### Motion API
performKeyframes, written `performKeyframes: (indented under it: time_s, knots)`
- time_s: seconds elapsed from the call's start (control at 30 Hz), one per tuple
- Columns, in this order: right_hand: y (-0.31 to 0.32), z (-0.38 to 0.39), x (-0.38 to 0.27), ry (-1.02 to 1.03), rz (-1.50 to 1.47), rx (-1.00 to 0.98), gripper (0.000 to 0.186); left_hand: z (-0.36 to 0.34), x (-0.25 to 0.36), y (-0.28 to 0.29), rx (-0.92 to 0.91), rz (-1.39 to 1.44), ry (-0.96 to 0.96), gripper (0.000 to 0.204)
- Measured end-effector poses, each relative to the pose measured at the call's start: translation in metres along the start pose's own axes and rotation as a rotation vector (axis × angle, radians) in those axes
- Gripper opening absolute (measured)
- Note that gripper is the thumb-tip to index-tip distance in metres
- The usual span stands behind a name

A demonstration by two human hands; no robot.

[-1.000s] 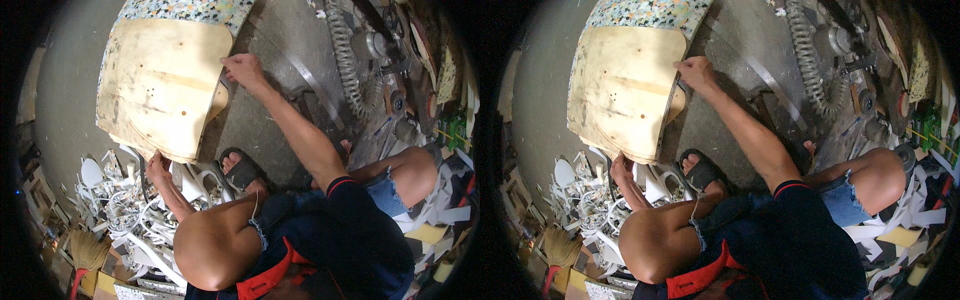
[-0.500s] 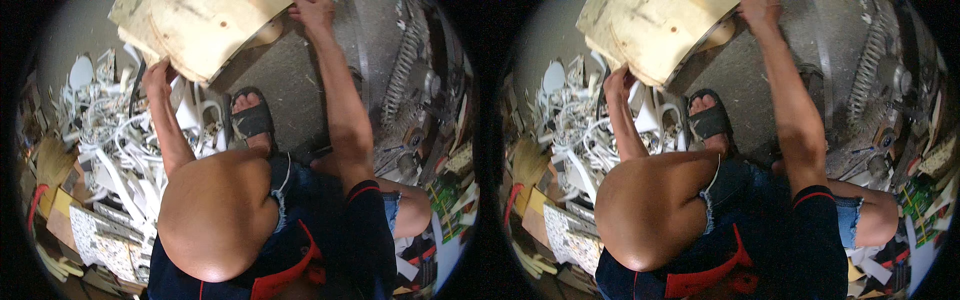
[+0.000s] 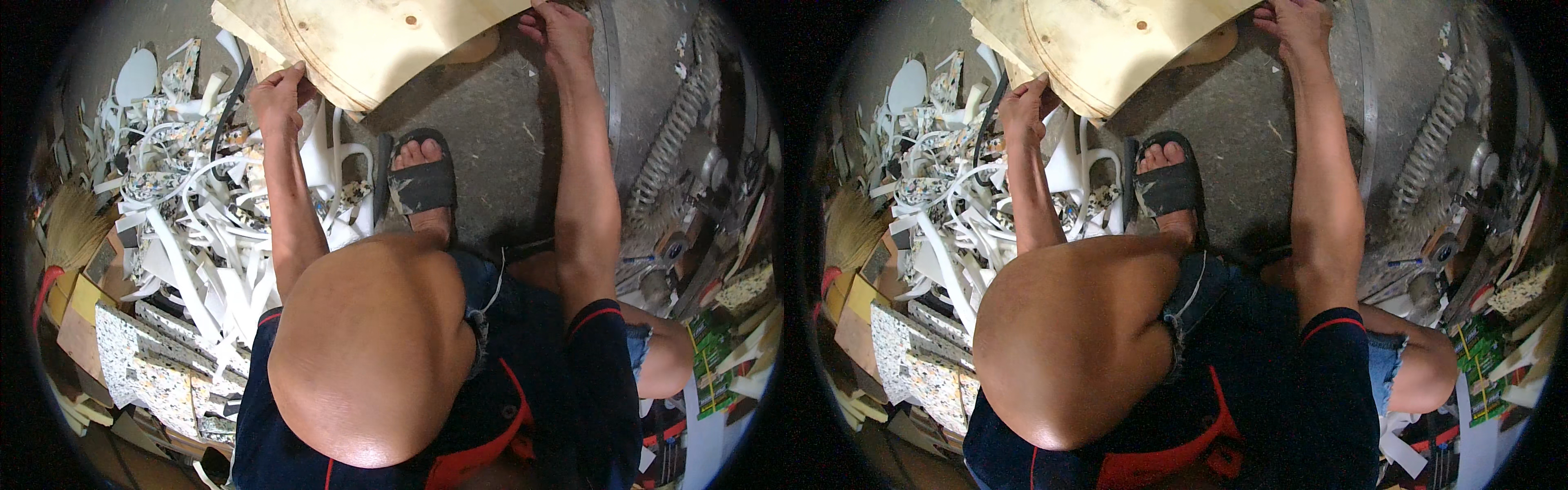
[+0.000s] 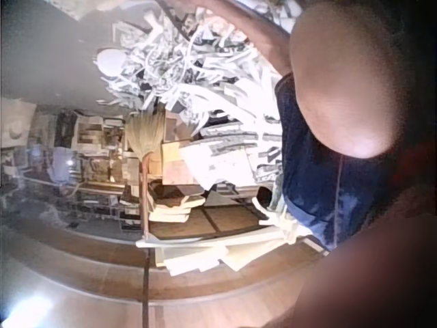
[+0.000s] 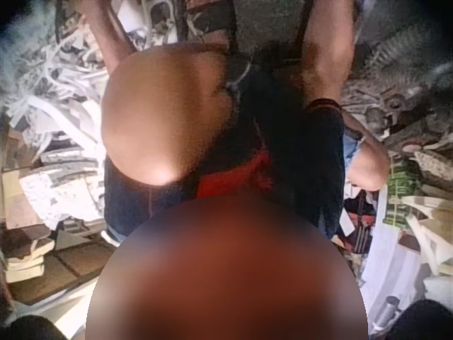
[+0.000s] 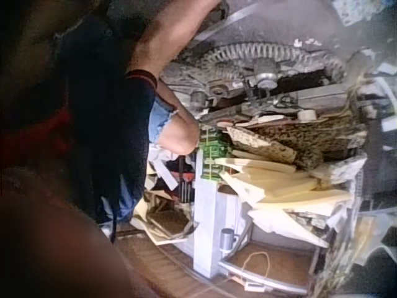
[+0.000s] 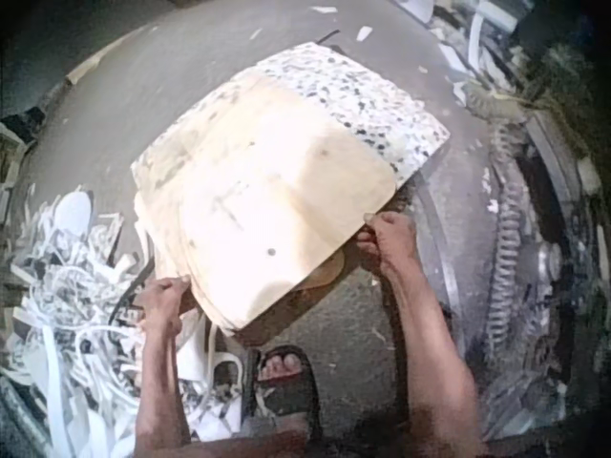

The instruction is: The person uses a hammer and chisel to cut a speckled composite sheet placed on a wooden board. They trace a curved outline with a pen, then repeatedly strike the chisel along the marked line to separate the material.

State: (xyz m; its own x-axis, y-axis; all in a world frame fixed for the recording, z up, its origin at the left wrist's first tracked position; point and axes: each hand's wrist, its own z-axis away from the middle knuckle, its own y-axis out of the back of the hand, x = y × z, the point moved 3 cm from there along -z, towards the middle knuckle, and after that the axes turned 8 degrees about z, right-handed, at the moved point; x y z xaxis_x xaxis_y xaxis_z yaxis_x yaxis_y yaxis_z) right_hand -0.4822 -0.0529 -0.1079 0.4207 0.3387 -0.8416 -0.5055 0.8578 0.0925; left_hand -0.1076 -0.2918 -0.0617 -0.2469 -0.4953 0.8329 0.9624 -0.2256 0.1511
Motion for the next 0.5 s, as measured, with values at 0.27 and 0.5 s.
performKeyframes:
  time_s: [0.27,0.5]
  knots:
    - [0.006,0.003,-0.002,0.051,-0.074,-0.043,0.018,0.0,0.004,0.0,-0.052,-0.061,0.005,0.021]
    - [-0.001,0.024,-0.016,-0.002,-0.004,0.035,0.016,-0.006,0.034,-0.007,0.153,-0.019,-0.203,0.066]
